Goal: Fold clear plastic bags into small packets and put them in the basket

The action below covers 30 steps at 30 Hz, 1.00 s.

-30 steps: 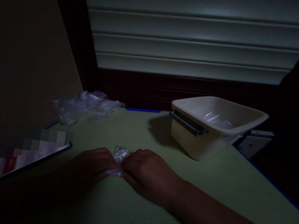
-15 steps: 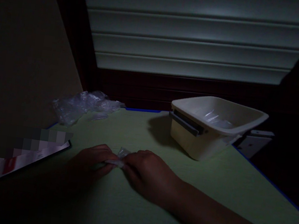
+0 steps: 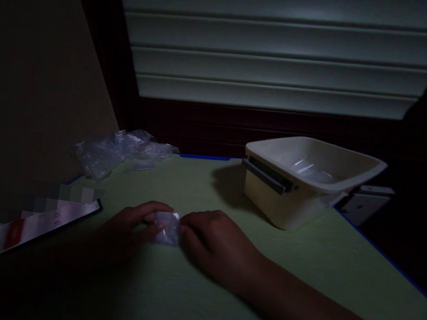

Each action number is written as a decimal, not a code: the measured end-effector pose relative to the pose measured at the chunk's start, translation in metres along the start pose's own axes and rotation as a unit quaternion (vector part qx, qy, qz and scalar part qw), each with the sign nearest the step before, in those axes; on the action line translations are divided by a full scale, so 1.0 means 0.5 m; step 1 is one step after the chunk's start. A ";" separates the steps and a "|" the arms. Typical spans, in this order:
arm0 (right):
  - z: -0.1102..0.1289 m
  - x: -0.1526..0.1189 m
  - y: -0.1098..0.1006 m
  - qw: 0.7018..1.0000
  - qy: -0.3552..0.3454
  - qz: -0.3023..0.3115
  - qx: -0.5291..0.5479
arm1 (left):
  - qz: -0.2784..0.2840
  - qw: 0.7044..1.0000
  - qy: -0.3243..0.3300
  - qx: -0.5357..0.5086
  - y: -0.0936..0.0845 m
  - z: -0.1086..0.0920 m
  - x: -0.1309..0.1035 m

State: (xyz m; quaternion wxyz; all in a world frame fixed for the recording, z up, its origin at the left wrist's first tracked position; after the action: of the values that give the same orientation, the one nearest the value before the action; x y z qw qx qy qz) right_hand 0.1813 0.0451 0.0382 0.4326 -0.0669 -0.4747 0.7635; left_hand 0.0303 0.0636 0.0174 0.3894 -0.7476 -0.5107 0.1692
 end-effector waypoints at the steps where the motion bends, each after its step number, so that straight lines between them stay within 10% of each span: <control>1: 0.000 0.001 -0.001 1.000 0.002 -0.001 0.002 | 0.006 1.000 0.000 0.004 0.000 -0.002 -0.002; 30: 0.025 -0.008 0.020 0.985 -0.089 0.076 -0.126 | -0.057 0.958 0.126 0.251 0.012 -0.033 -0.028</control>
State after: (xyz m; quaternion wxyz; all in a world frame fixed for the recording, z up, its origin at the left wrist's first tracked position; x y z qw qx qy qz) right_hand 0.1713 0.0324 0.0357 0.3178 -0.0884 -0.5975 0.7309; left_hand 0.0388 0.0431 0.0211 0.6351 -0.6103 -0.4403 0.1740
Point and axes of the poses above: each hand's wrist, its own x-axis towards the middle knuckle, its own y-axis out of the palm, z = x × y, the point moved 5 cm from there along x, towards the middle knuckle, and after that the axes turned 2 degrees about -y, right-handed, at the moved point
